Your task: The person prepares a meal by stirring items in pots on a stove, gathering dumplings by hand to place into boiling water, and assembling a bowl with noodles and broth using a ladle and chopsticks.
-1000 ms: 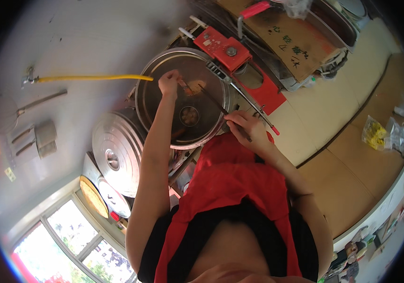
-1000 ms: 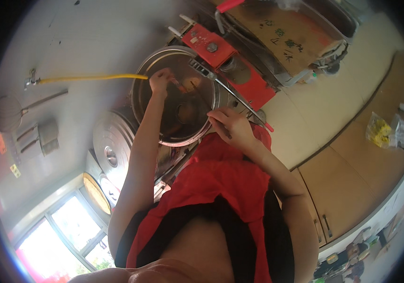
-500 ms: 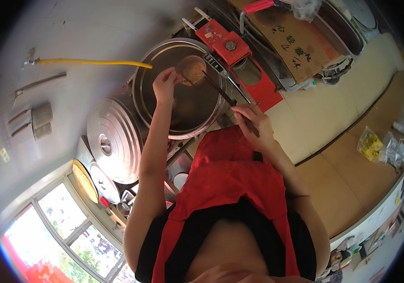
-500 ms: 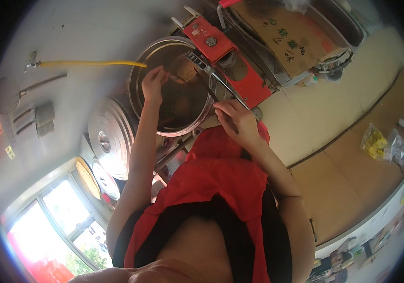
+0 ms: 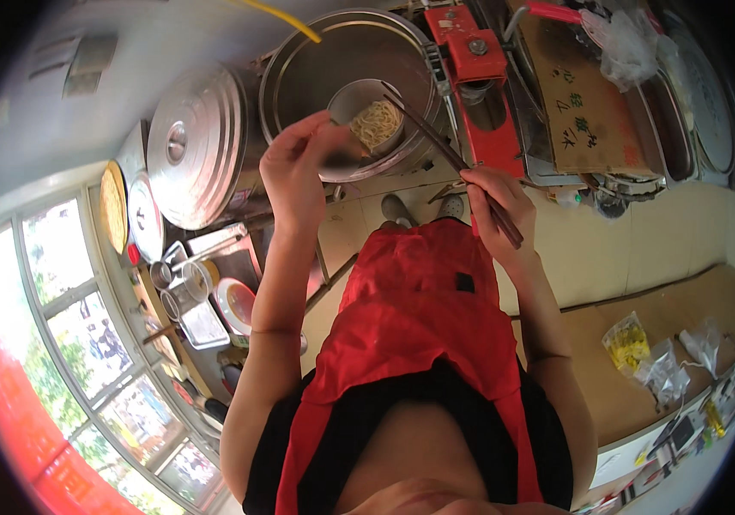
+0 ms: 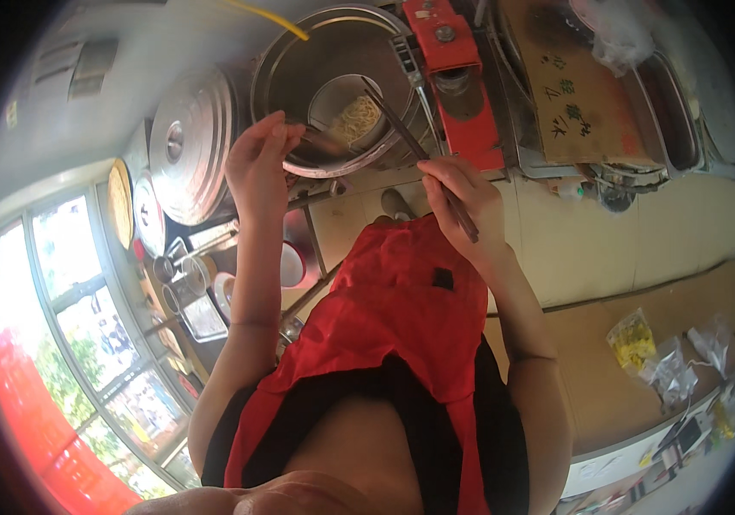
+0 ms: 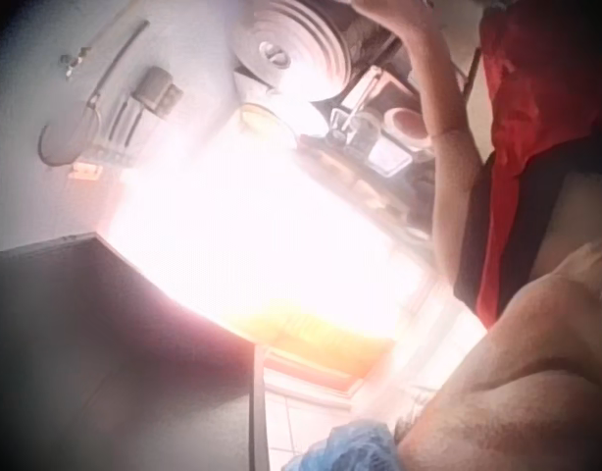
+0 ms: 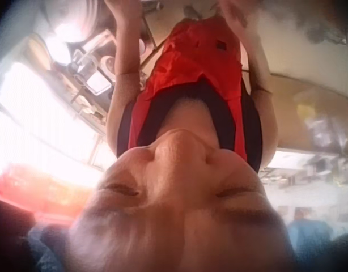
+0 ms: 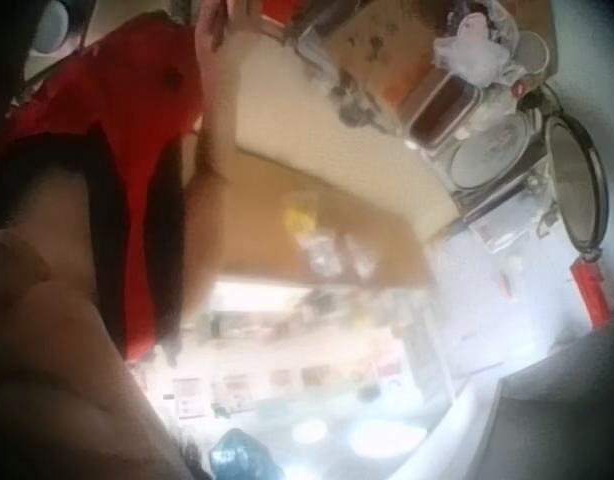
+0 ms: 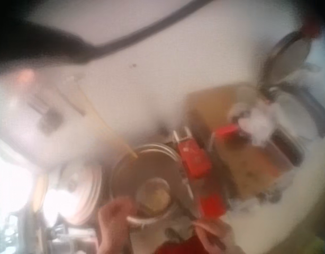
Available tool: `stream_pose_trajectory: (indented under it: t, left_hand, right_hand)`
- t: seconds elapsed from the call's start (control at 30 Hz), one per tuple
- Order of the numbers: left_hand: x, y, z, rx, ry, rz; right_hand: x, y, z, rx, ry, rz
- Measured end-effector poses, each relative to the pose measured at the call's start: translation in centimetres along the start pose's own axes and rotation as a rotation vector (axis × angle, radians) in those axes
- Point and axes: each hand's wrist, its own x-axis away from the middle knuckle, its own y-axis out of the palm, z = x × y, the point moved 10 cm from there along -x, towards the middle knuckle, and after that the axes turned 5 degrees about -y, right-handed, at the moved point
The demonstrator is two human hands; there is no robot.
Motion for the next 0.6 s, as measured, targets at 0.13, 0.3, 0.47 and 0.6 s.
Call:
stream_pose_trajectory:
  t: [0.13,0.3,0.47,0.6]
  left_hand:
    - [6.3,-2.8,-0.1,0.074,0.076,-0.028]
    - [12.5,-6.7,-5.6,0.187,-0.006,0.058]
    - [17.0,-7.4,-9.9,0.178,-0.132,-0.061]
    - [18.7,-8.1,-14.8,0.114,-0.23,-0.113]
  right_hand:
    - [1.5,0.5,-2.1,-0.038,-0.012,-0.035]
    - [4.1,1.9,-5.9,-0.035,-0.084,-0.065]
    - [7.7,5.1,-7.9,0.066,-0.092,-0.082]
    - [9.9,7.1,-9.0,0.158,-0.136,-0.131]
